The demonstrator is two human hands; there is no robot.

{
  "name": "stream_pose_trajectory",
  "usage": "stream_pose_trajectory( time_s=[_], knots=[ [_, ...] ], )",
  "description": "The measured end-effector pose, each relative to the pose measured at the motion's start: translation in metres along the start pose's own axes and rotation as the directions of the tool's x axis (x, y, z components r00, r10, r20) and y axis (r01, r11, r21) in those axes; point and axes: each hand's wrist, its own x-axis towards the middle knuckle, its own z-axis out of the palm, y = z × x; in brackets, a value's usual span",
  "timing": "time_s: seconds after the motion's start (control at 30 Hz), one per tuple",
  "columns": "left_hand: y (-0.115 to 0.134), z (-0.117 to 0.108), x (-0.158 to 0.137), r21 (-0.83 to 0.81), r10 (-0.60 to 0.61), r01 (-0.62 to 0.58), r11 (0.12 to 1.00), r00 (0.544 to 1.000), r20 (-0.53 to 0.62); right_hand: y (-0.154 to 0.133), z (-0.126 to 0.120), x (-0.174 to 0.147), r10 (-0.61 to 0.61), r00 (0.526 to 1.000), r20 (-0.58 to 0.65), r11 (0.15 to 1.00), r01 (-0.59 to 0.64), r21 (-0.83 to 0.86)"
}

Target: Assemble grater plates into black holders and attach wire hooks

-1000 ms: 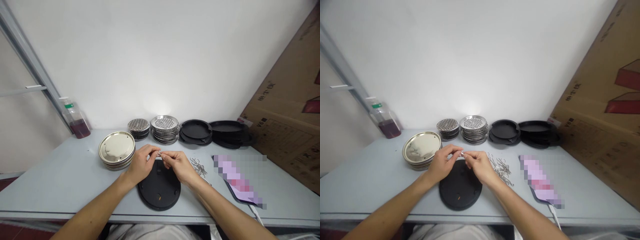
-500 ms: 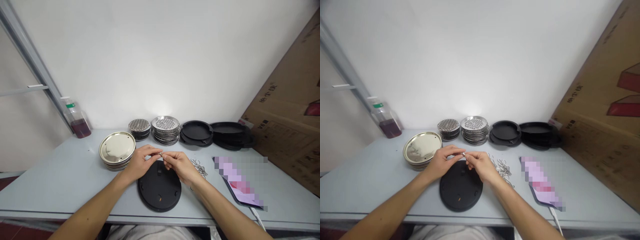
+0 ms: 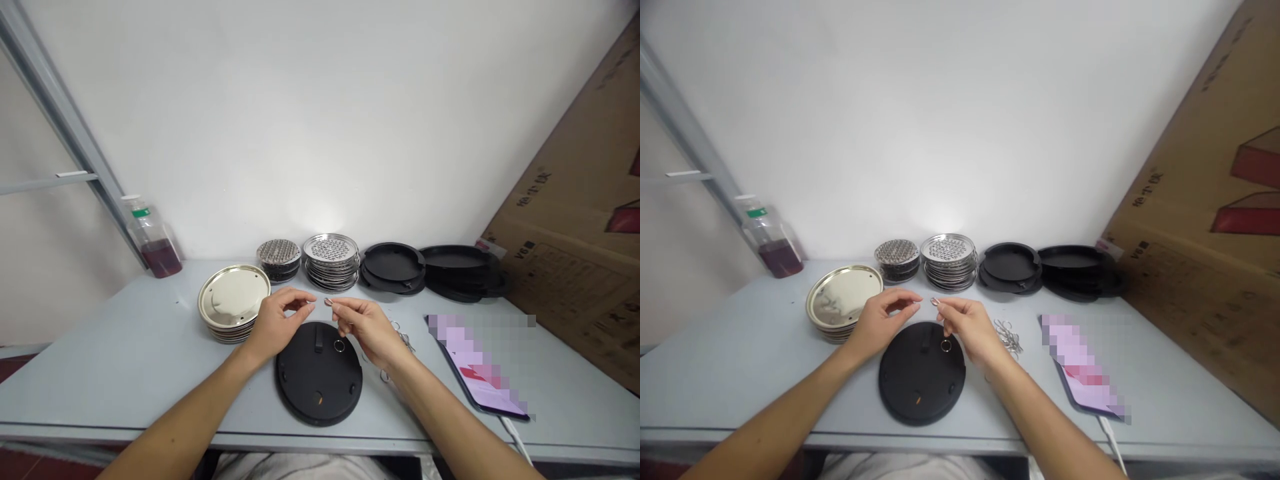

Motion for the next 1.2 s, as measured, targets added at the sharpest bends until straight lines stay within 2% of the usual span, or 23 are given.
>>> stream_pose_trajectory(
  time_s=[0.07,0.17,0.27,0.37,0.7,0.97,1.2],
  knots=[
    [0.001,-0.001,0.0,0.054,-0.02,0.017,0.998,0.999,0.048,-0.002,-0.007,0.003,-0.039,0.996,-0.085,0.999,0.038,-0.022],
    [0.003,0.004,-0.002,0.152,0.034,-0.065,0.986,0.979,0.201,-0.003,-0.017,0.007,-0.074,0.981,-0.178,0.996,0.064,-0.064],
    [0.005,0.015,-0.007,0.207,0.102,-0.173,0.963,0.943,0.316,-0.002,-0.021,0.01,-0.045,0.982,-0.186,0.997,0.032,-0.077],
    [0.003,0.024,-0.009,0.243,0.115,-0.216,0.946,0.922,0.371,-0.001,-0.02,0.011,-0.015,0.987,-0.163,0.997,0.002,-0.082],
    [0.005,0.028,-0.009,0.303,0.052,-0.185,0.935,0.915,0.399,0.002,-0.018,0.011,-0.014,0.992,-0.128,0.997,0.005,-0.073],
    [0.005,0.033,-0.007,0.3,0.068,-0.215,0.929,0.899,0.433,0.002,-0.018,0.012,-0.029,0.991,-0.13,0.998,0.022,-0.053],
    [0.005,0.03,-0.007,0.292,0.005,-0.126,0.948,0.924,0.383,0.002,-0.016,0.01,-0.044,0.992,-0.121,0.998,0.037,-0.057]
  ],
)
